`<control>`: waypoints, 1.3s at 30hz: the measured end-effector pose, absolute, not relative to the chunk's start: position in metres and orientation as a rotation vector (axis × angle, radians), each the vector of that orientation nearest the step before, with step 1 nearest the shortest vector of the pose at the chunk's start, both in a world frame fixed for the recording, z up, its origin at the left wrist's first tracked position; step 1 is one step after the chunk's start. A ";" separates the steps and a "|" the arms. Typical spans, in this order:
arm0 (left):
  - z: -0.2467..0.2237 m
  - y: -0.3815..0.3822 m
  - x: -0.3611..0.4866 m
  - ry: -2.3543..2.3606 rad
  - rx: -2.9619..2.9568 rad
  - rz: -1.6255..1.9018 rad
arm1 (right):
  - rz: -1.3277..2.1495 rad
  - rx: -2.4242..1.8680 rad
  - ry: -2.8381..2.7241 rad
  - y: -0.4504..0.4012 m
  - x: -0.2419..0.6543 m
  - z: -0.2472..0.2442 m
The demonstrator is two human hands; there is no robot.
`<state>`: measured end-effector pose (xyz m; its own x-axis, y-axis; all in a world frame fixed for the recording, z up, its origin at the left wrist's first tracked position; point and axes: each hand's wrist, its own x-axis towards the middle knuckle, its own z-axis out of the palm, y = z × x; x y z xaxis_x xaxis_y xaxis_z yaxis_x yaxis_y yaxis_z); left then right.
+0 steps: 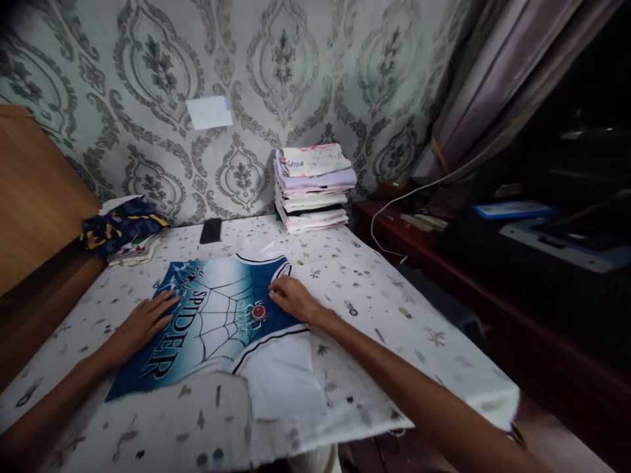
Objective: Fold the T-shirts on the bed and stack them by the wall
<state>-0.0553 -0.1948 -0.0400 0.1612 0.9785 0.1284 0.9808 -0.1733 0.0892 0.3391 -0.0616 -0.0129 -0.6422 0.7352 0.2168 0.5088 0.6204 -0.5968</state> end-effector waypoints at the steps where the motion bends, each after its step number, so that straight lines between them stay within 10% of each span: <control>1: -0.039 -0.192 -0.066 -2.039 -2.342 -0.263 | 0.671 -1.063 -2.420 -0.049 0.337 -0.012; 18: -0.008 -0.016 -0.087 -2.198 -2.419 -0.009 | 0.731 -1.701 -2.163 0.129 0.249 -0.009; 31: 0.020 -0.116 -0.060 -1.878 -2.320 -0.262 | 1.217 -0.986 -1.807 0.029 0.320 0.016; 39: -0.016 -0.141 -0.059 -1.853 -2.300 -0.113 | 0.663 -1.021 -2.398 -0.038 0.367 -0.034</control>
